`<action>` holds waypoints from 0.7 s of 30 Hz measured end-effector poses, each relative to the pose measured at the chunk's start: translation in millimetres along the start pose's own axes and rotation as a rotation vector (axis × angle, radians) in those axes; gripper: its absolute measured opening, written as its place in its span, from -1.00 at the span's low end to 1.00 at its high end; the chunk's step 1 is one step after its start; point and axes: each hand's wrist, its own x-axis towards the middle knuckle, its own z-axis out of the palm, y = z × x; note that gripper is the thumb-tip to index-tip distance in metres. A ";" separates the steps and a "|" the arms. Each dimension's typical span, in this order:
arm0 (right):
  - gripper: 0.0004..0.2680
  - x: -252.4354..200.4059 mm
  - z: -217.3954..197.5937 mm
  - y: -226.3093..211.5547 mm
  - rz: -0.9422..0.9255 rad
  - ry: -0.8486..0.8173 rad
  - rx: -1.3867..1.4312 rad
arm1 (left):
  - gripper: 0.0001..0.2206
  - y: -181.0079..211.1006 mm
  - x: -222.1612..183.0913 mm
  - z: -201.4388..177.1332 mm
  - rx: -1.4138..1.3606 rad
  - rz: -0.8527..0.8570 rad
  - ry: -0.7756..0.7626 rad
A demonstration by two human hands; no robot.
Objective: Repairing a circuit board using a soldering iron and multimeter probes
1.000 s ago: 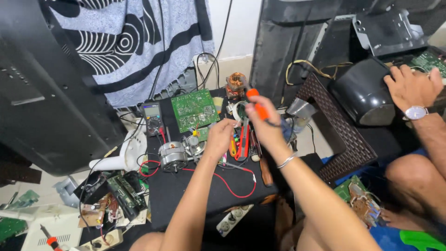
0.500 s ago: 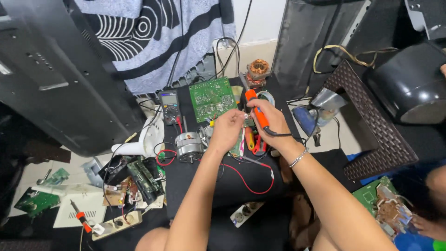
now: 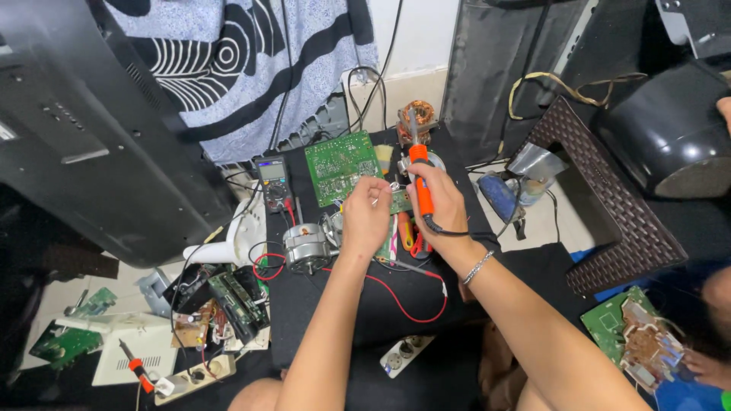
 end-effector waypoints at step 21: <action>-0.82 11.3 2.7 4.7 0.480 0.084 0.497 | -0.90 -11.7 11.0 17.6 -0.490 0.031 -0.178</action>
